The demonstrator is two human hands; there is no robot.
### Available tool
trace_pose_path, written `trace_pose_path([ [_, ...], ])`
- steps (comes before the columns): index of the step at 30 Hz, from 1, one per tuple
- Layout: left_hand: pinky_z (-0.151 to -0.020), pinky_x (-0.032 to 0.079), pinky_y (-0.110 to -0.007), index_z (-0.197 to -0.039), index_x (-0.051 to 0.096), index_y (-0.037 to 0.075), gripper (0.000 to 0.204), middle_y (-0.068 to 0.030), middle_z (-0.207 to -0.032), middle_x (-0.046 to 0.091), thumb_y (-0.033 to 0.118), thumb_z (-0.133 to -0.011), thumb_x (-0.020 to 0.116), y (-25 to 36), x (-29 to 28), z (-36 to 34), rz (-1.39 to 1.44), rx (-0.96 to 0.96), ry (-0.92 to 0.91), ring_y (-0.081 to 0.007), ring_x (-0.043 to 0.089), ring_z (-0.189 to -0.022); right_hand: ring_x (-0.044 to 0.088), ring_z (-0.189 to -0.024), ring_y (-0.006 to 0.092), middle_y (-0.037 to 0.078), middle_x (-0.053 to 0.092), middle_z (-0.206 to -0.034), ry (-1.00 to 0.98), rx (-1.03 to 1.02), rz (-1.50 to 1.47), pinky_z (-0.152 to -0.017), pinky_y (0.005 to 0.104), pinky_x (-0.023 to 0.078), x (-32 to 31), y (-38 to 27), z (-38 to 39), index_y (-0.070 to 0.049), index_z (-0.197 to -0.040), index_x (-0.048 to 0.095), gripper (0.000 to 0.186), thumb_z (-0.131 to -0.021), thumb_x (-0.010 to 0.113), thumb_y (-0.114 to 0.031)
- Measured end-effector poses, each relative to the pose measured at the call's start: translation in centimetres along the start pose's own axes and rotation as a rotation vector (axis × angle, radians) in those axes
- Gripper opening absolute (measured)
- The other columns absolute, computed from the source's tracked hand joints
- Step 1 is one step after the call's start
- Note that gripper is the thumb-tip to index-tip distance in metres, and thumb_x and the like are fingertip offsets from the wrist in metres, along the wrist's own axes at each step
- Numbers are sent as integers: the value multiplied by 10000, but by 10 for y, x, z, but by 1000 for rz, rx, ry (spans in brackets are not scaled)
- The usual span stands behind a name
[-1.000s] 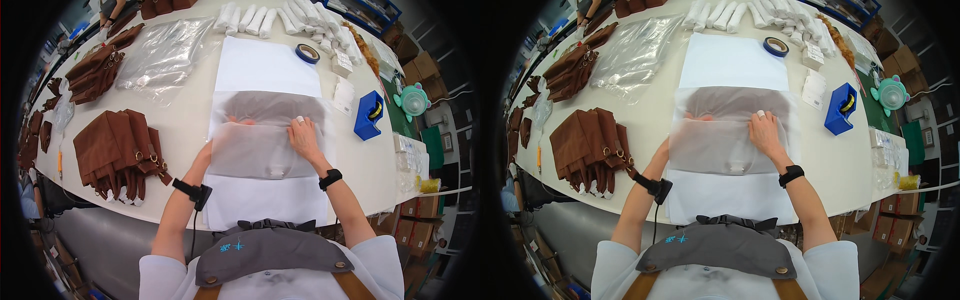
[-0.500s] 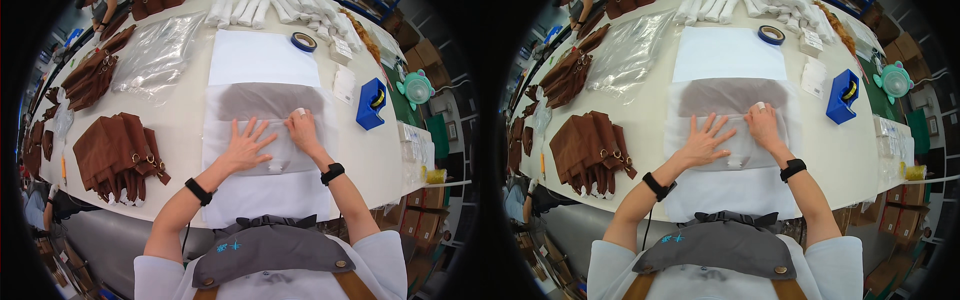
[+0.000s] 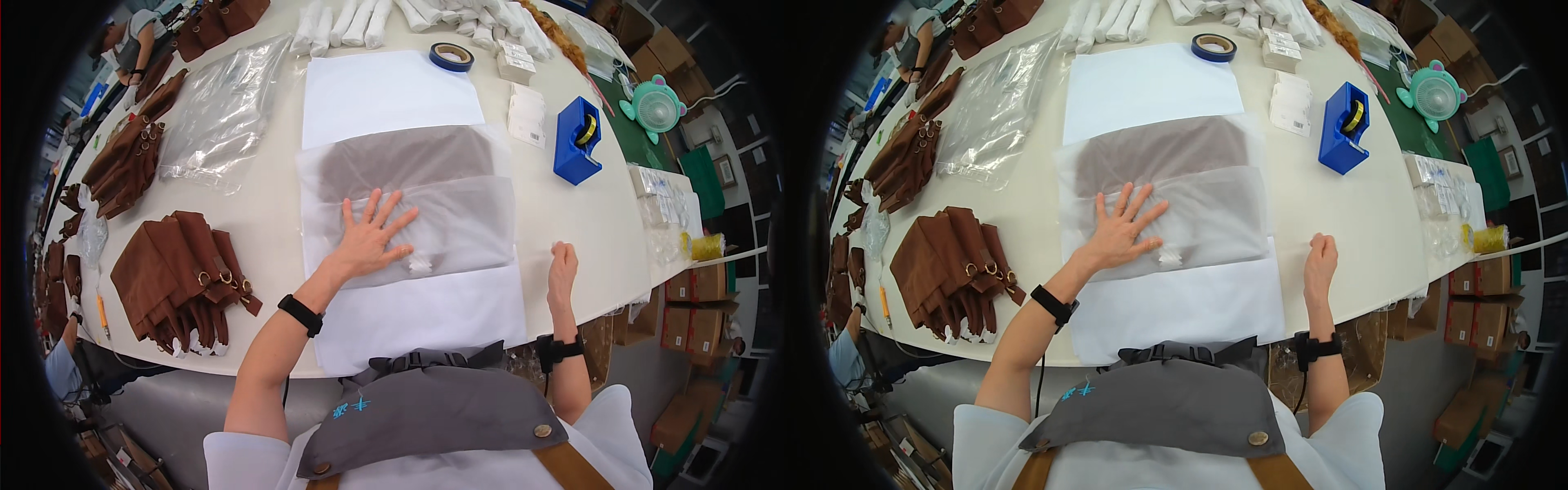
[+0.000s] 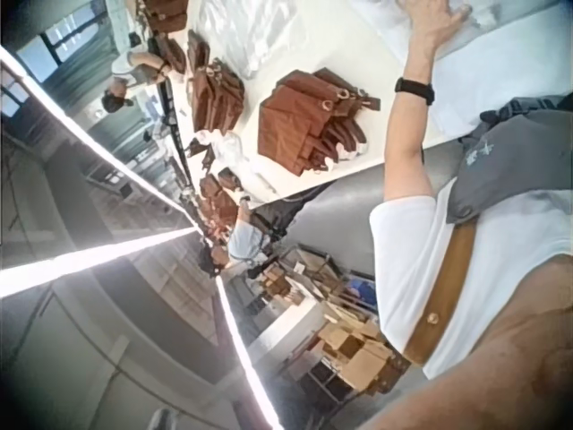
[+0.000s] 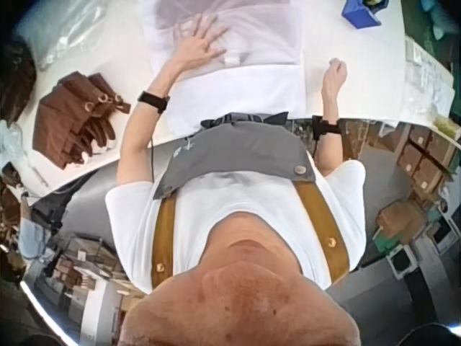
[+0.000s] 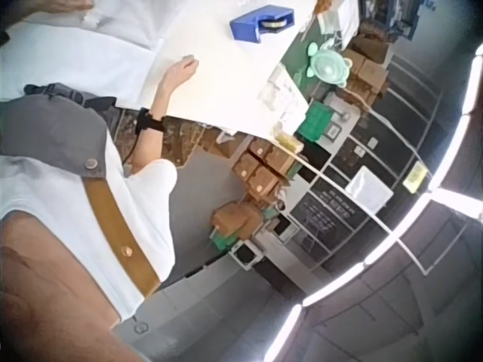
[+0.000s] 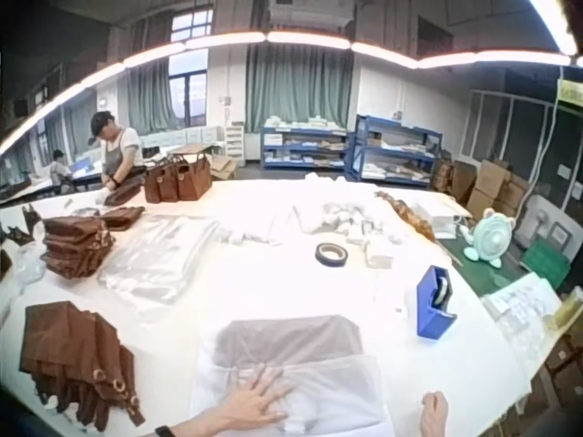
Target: The person wraps brown handbags in white tissue paper and then places them into clear plastic bags. They repeat this process for multiple handbags, placing the finished packages into a green bin.
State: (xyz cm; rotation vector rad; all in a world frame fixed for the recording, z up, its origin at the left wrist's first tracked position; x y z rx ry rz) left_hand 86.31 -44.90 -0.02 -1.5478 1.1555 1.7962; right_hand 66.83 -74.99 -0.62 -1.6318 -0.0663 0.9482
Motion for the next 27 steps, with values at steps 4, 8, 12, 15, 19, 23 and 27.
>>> trace_pose_path([
  [4,-957,33,-708,-1376,311,335,587,-43,-1495,120,557,-849,447,1,-1,1,-16,-5,-8,-333,65,-1366,531,-846,235,121,551,-894,-110,-474,-207,-791,320,418,49,-115,59,0,-932,540,139,-916,454,-108],
  [8,-981,5,-684,-1394,280,316,605,-38,-1500,91,554,-859,435,2,-4,1,-26,-44,-94,-303,4,-1377,233,-1318,353,219,250,-1417,-425,-787,287,-1055,508,159,128,-106,83,-78,-1355,332,482,-909,478,-187],
  [12,-985,-11,-675,-1390,296,308,601,-41,-1500,93,542,-857,449,1,-4,3,-24,-52,-98,-302,3,-1377,119,-1334,418,242,171,-1438,132,-421,422,-978,673,100,49,-33,-74,-135,-1400,250,546,-915,442,-295],
  [15,-980,-5,-681,-1382,313,313,594,-45,-1498,107,536,-852,462,7,-5,-2,-6,-41,-92,-309,23,-1374,213,-1300,400,271,263,-1376,308,-417,445,-986,609,184,-14,-33,-162,-112,-1345,359,486,-910,450,-307],
  [19,-969,13,-694,-1372,329,328,587,-49,-1494,130,532,-843,480,3,-4,3,1,-30,-50,-323,69,-1367,516,-1053,315,250,569,-1070,35,128,46,-916,410,370,-35,-24,-228,-7,-1076,608,330,-849,552,-241],
  [23,-975,-12,-683,-1367,341,321,593,-53,-1493,136,527,-834,498,5,-4,1,18,-43,-53,-319,69,-1369,559,-803,189,114,621,-822,234,191,-595,-763,305,416,-38,-12,-223,67,-847,627,239,-772,630,-160],
  [27,-983,-20,-670,-1360,363,304,595,-57,-1491,140,525,-828,509,6,-5,6,28,-48,-59,-308,56,-1373,554,-724,162,70,609,-758,309,72,-223,-689,276,422,-35,12,-180,33,-789,609,203,-788,606,-170],
])
Point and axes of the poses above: each hand's wrist, its own z-axis away from the middle knuckle, its own x-axis out of the palm, y = z × x, the point moved 7 cm from there along -z, towards the middle knuckle
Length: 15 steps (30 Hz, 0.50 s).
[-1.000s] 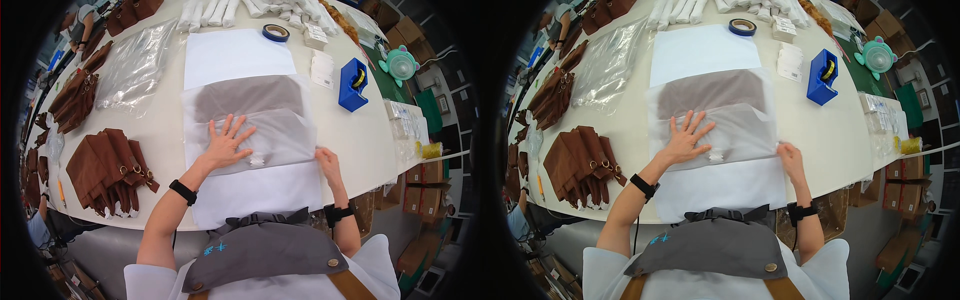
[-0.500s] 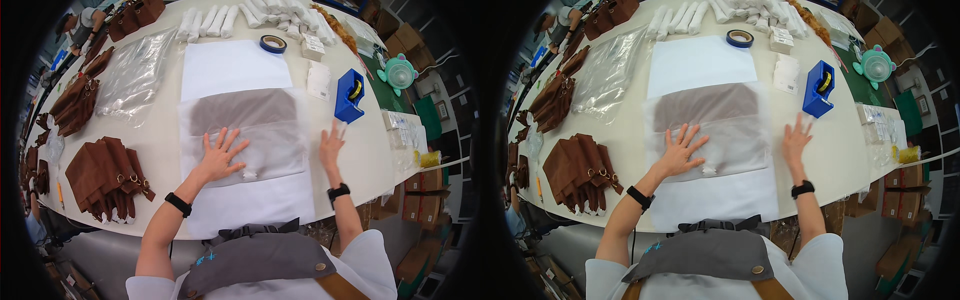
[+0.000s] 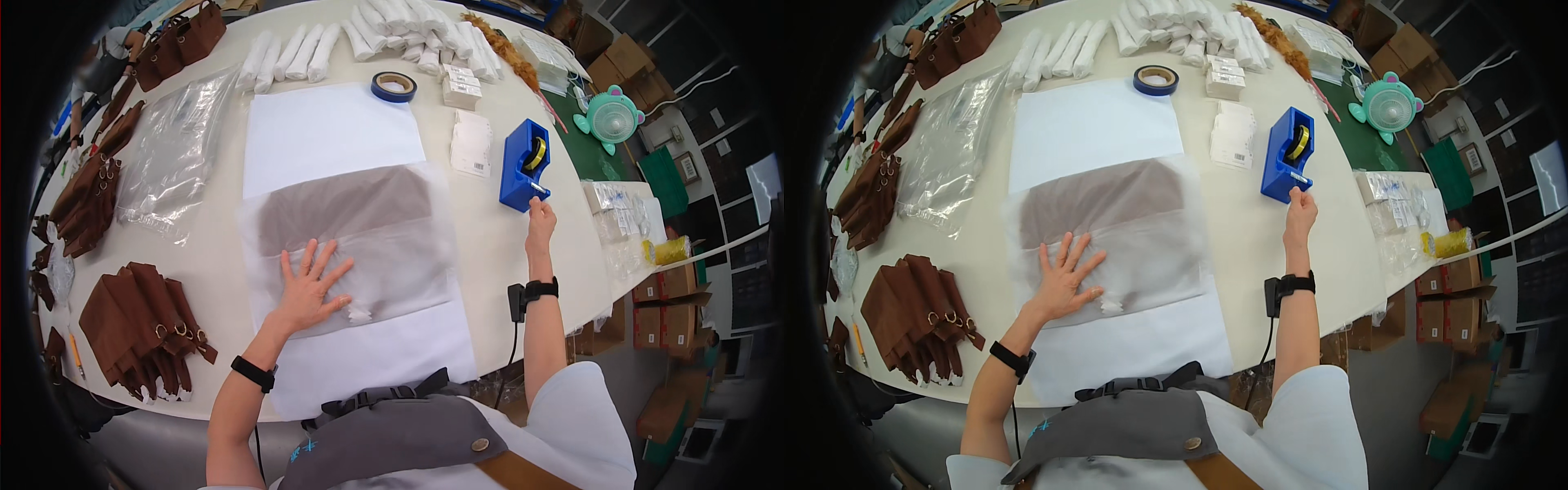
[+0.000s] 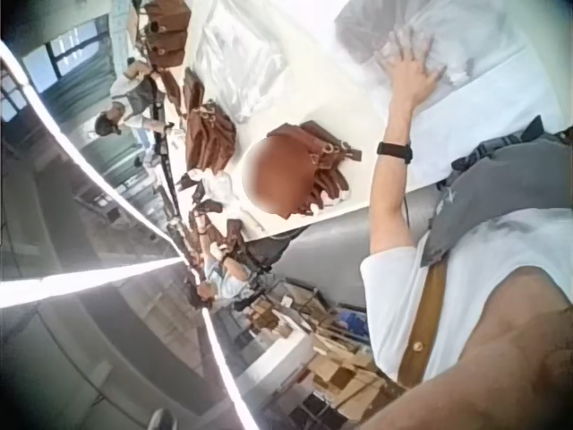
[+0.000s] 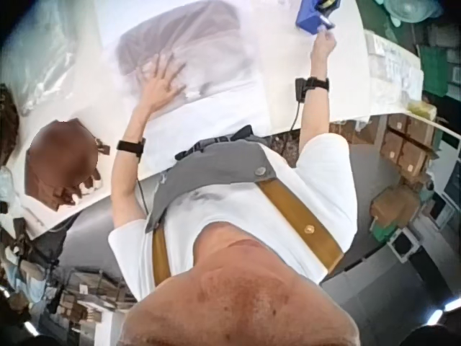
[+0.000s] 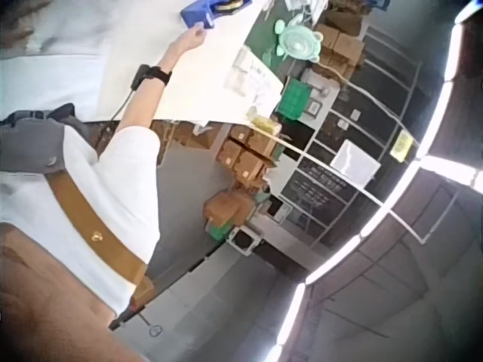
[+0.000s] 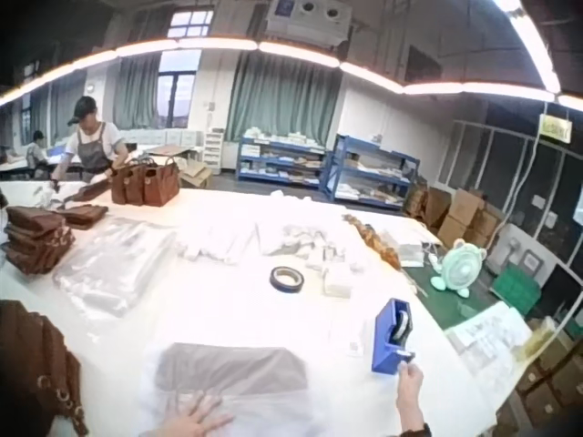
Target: The person wraps brown handbags in white tissue paper and then places them into clear plastic bags. They repeat this process for multiple handbags, placing the finished packages into a green bin.
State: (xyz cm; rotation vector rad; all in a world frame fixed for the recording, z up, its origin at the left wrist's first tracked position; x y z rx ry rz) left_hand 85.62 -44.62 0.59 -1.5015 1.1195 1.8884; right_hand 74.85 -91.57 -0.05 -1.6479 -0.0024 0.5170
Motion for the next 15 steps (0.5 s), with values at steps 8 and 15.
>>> trace_pose_path([
  [8,-976,22,-684,-1350,374,314,581,-42,-1481,181,535,-827,498,-6,-4,0,-3,-17,64,-297,84,-1369,603,-632,145,63,590,-717,-590,4,70,-585,250,505,34,-40,32,-2,-798,538,189,-866,556,-177],
  [15,-990,-19,-672,-1360,349,319,576,-27,-1494,134,572,-851,438,-8,4,-1,-8,9,99,-274,17,-1380,608,-590,152,78,601,-731,-1546,-409,373,-551,277,497,187,-181,212,10,-908,565,135,-856,508,-100],
])
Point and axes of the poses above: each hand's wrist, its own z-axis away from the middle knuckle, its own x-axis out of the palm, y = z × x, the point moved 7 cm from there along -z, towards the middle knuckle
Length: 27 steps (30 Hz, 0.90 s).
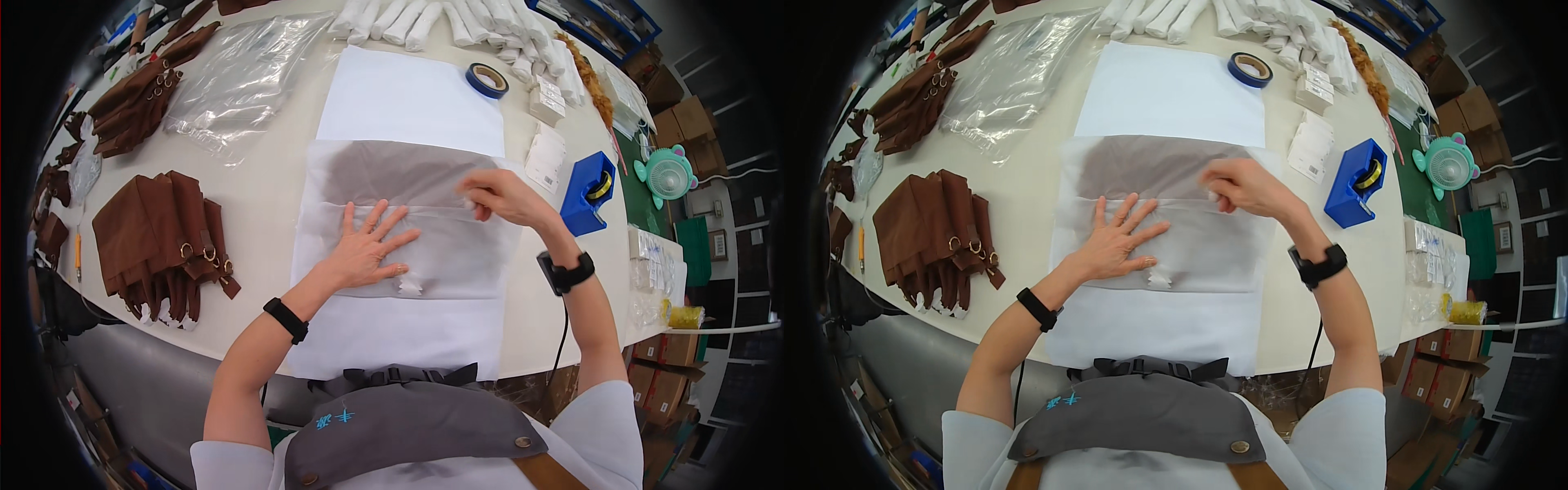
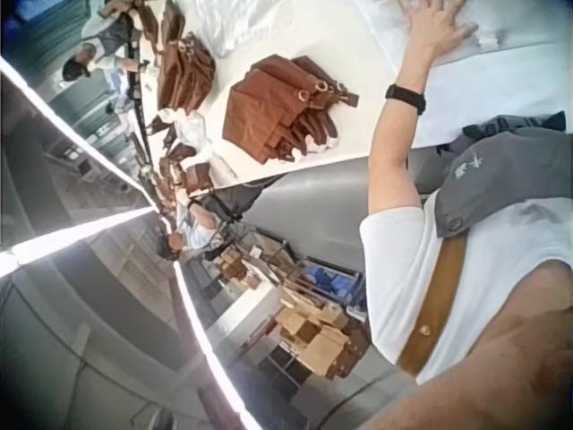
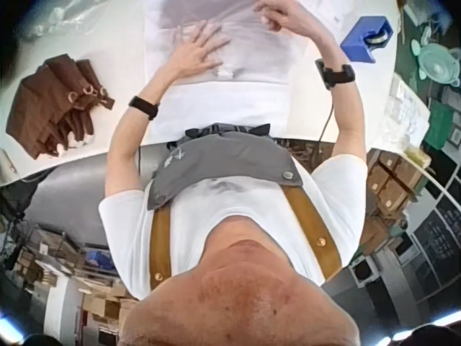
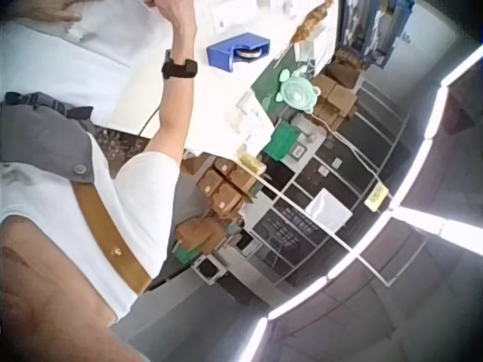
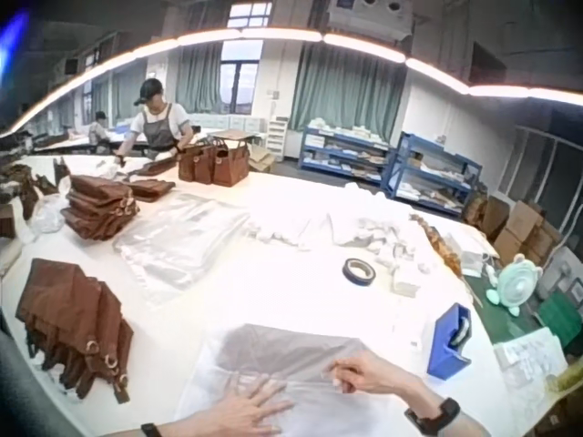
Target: The person wraps brown handbags in white tissue paper and then places them into clear plastic bags. They repeat this process for multiple handbags, placing the finished packages into a green bin.
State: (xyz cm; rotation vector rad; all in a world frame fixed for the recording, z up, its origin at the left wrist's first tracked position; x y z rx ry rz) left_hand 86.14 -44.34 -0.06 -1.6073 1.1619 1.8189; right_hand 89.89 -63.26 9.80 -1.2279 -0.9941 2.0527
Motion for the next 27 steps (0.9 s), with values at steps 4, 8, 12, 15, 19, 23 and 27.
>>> trace_pose_path([
  [4,-985,-25,-677,-1360,346,329,576,-30,-1492,139,581,-849,431,-1,0,-1,34,-13,-21,-273,6,-1381,588,-583,238,124,596,-720,-271,-144,545,-572,325,459,48,-10,-62,-15,-957,543,214,-763,548,-107],
  [8,-982,-14,-680,-1357,350,331,571,-42,-1488,150,575,-848,437,2,-1,-2,51,-3,-2,-284,23,-1380,588,-598,313,136,612,-699,-370,-195,774,-560,374,453,74,0,-83,-33,-920,528,256,-718,610,-167],
  [12,-980,-7,-681,-1355,354,329,556,-48,-1486,158,559,-855,432,0,0,0,48,-8,14,-297,51,-1376,621,-647,312,103,626,-679,-279,-180,1126,-588,387,479,81,-7,-90,-53,-940,537,356,-675,694,-231],
  [15,-990,1,-671,-1359,349,320,547,-61,-1483,160,537,-863,431,1,-2,1,61,7,36,-309,63,-1373,625,-680,309,111,631,-709,-180,-138,1088,-597,396,479,58,-4,-91,-48,-954,540,452,-633,742,-294],
  [19,-1020,44,-628,-1375,333,246,572,-139,-1473,146,451,-864,487,-11,-5,5,110,-114,138,-337,88,-1363,594,-882,329,200,609,-921,323,-131,1025,-719,410,462,6,-2,-65,-16,-1031,528,555,-655,734,-368],
  [23,-1024,164,-549,-1383,309,116,628,-224,-1441,184,308,-842,563,-42,-35,14,58,-460,392,-369,180,-1323,506,-1050,378,268,524,-1123,690,193,608,-858,418,411,-43,64,-18,15,-1136,489,615,-761,652,-444],
  [27,-861,374,-429,-1366,295,24,649,-256,-1308,375,225,-814,571,-89,-19,33,494,-693,484,-331,483,-1038,519,-1027,375,280,545,-1085,756,111,220,-868,405,407,-29,112,-9,51,-1150,469,577,-855,543,-439],
])
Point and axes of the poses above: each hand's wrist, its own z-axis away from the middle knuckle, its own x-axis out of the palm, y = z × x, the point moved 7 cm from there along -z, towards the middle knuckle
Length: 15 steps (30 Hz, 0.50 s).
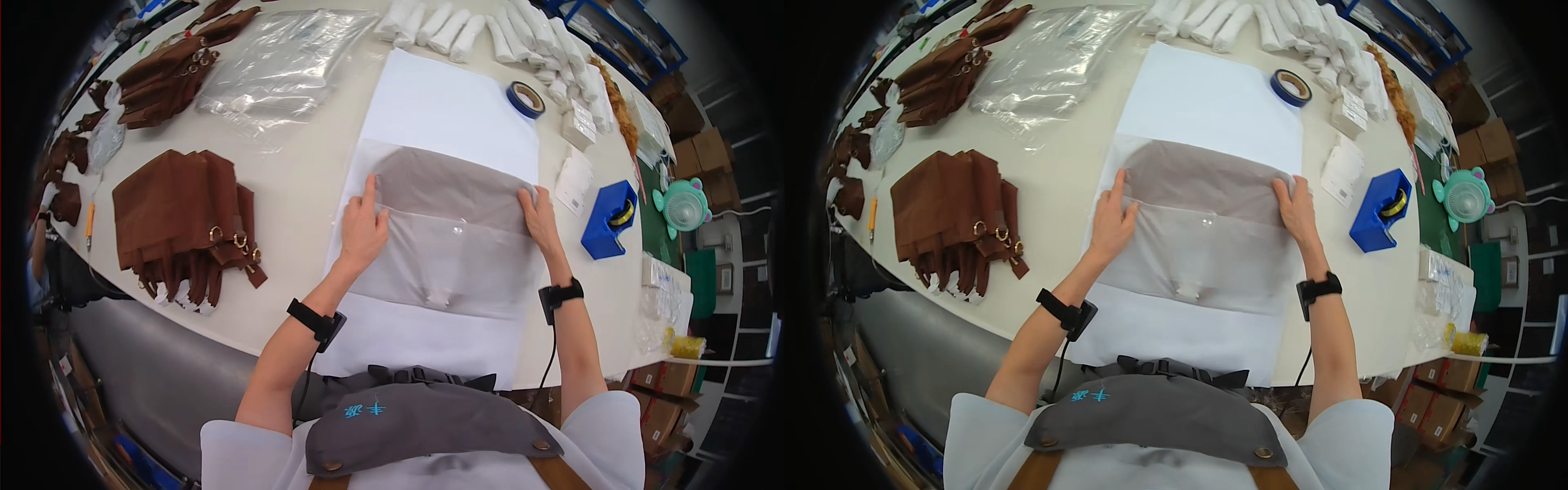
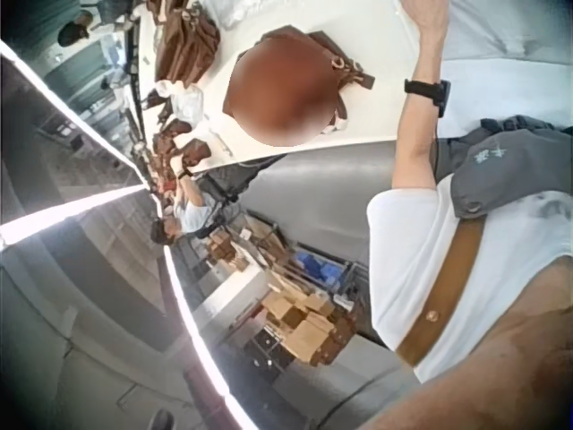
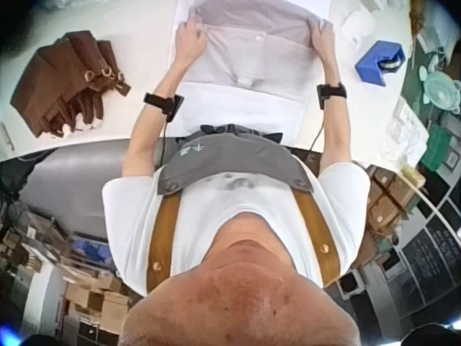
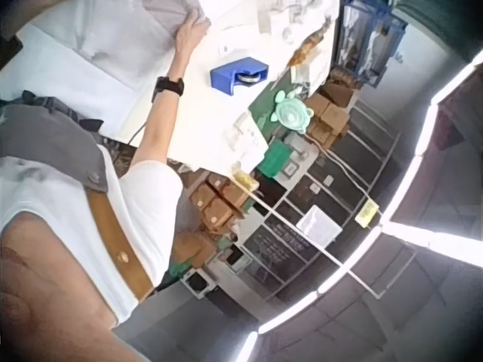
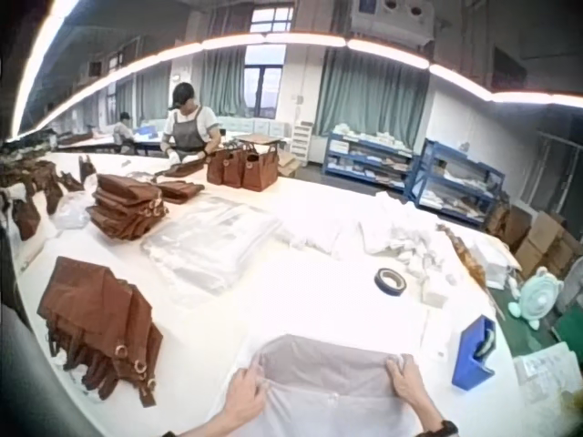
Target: The person wraps brown handbags in white tissue paper and then places them into clear plastic bags. They repeat this process for multiple handbags, placing the finished packages into a green bin.
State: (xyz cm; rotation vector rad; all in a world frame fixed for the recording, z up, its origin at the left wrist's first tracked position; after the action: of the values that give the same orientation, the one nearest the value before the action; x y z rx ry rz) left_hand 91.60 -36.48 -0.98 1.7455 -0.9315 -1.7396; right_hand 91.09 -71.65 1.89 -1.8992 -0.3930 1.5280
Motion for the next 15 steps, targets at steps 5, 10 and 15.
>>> trace_pose_path([
  [5,-648,459,-366,-1206,500,-17,483,-249,-1003,601,221,-793,579,19,-30,37,-159,8,-479,-277,595,-667,546,-919,239,167,601,-963,-247,99,-100,-836,312,406,-18,11,67,34,-1108,496,422,-924,473,-344],
  [10,-824,452,-401,-820,685,29,226,-224,-1028,601,216,-779,566,-6,-97,-64,-13,-102,-183,-350,581,-939,507,-837,123,37,571,-897,-231,133,-153,-763,251,408,-51,18,70,14,-1056,552,358,-940,451,-310],
  [15,-846,449,-405,-918,680,66,218,-217,-1024,607,182,-773,566,-157,-153,-159,-275,-79,756,-343,556,-1004,515,-649,77,21,550,-825,-253,171,-294,-592,214,427,-47,-18,63,-6,-1069,559,360,-935,465,-327],
])
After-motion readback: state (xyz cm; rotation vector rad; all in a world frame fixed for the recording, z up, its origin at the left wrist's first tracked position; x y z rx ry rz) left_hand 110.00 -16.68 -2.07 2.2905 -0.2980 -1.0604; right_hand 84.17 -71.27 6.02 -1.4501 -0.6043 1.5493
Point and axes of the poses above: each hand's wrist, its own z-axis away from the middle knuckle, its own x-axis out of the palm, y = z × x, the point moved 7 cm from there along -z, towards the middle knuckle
